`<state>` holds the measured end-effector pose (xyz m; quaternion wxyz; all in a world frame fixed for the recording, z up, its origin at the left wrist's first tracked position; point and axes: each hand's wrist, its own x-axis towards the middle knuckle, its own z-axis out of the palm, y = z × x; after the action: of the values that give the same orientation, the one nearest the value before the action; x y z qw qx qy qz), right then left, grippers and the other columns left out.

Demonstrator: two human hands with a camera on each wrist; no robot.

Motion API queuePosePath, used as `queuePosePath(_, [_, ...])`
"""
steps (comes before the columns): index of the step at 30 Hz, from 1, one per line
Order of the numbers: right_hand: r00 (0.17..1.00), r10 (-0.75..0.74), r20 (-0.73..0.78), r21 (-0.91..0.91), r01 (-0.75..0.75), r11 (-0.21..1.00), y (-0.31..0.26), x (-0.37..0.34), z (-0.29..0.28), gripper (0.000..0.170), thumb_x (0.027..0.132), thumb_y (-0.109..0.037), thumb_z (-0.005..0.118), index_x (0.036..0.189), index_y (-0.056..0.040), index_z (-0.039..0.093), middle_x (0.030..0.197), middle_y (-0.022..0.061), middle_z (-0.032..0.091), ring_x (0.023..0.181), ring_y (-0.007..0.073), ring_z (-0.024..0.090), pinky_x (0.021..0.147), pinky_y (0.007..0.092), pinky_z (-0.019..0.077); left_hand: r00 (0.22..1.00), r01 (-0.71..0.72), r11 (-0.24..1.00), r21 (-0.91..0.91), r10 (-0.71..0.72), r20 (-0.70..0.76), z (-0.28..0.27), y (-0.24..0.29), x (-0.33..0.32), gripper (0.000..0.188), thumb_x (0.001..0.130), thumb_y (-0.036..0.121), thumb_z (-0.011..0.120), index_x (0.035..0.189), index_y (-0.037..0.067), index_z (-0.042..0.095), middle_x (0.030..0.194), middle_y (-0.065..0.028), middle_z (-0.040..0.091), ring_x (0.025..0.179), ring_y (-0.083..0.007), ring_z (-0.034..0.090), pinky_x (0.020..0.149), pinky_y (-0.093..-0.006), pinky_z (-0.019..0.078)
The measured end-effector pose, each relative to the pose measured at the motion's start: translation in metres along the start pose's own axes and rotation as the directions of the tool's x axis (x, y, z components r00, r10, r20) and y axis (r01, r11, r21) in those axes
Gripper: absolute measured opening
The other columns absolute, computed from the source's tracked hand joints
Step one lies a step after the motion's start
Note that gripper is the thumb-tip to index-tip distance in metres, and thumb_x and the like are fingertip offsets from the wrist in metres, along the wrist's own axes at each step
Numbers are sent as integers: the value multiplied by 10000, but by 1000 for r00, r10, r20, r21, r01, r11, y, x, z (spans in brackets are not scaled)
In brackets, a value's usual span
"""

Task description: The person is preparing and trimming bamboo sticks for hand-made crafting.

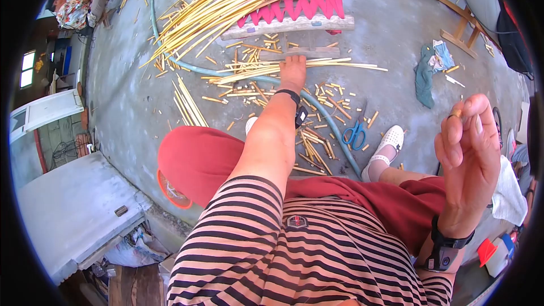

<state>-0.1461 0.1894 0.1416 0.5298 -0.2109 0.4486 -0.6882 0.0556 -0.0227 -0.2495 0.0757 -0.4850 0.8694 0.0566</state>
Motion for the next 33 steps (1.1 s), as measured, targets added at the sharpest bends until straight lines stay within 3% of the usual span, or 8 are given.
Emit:
queuePosePath(16, [981, 153, 120, -444, -85, 892, 16, 3, 39, 128, 882, -103, 511, 942, -10, 574, 732, 33, 587, 583, 36, 491, 526, 179, 364, 975, -98, 994, -52, 107, 196, -50, -27, -24, 202, 823, 156, 531, 983, 142, 654, 973, -77, 652, 939, -276, 609, 820, -437, 462])
queuePosePath(19, [953, 171, 248, -824, 115, 555, 27, 4, 46, 159, 878, -128, 525, 957, 2, 566, 738, 78, 604, 597, 127, 551, 545, 251, 413, 869, -396, 891, -222, 442, 222, -79, -46, -31, 218, 824, 194, 571, 1019, 152, 659, 951, -98, 668, 867, -305, 625, 755, -387, 492])
queuePosePath(24, [825, -26, 565, -818, 555, -151, 70, 9, 31, 200, 877, -186, 546, 984, -18, 558, 812, 182, 618, 719, 375, 578, 666, 422, 479, 642, -244, 866, -435, 481, 597, -238, -38, -67, 254, 781, 60, 627, 1025, 110, 683, 736, -58, 649, 631, -146, 560, 576, -312, 451])
queuePosePath(27, [850, 170, 498, -863, 504, 8, 79, 13, 40, 237, 868, -103, 540, 1084, -4, 538, 849, 120, 601, 729, 198, 572, 729, 284, 465, 778, -225, 828, -513, 470, 417, -352, -55, -112, 258, 792, 47, 609, 1038, 87, 679, 668, 7, 581, 569, -79, 473, 532, -255, 417])
queuePosePath(30, [831, 485, 274, -925, 89, 369, 61, 8, 82, 187, 895, -125, 513, 1045, -21, 555, 781, 52, 583, 707, 127, 559, 681, 252, 453, 871, -260, 870, -418, 398, 286, -409, -82, -142, 259, 779, 44, 633, 1030, 90, 676, 722, -31, 615, 638, -99, 532, 575, -265, 432])
queuePosePath(31, [870, 361, 337, -904, 191, 383, 59, 12, 91, 168, 901, -128, 506, 1027, -31, 560, 760, 29, 571, 681, 102, 539, 641, 238, 438, 909, -221, 911, -349, 322, 265, -425, -87, -151, 284, 777, 51, 645, 1056, 100, 665, 798, -53, 640, 709, -119, 568, 628, -273, 445])
queuePosePath(32, [890, 237, 389, -876, 278, 395, 63, 15, 95, 151, 908, -131, 499, 1009, -41, 566, 740, 6, 560, 654, 78, 519, 600, 224, 423, 899, -433, 886, -165, 411, -153, -432, -96, -156, 305, 776, 57, 650, 1078, 102, 649, 881, -67, 631, 778, -143, 569, 682, -287, 442])
queuePosePath(33, [896, 113, 429, -846, 355, 398, 62, 13, 104, 138, 914, -134, 492, 991, -51, 571, 720, -17, 548, 627, 53, 500, 560, 210, 408, 696, -543, 835, 89, 507, -509, -437, -101, -161, 327, 776, 63, 655, 1100, 104, 633, 963, -82, 623, 846, -166, 569, 735, -301, 439])
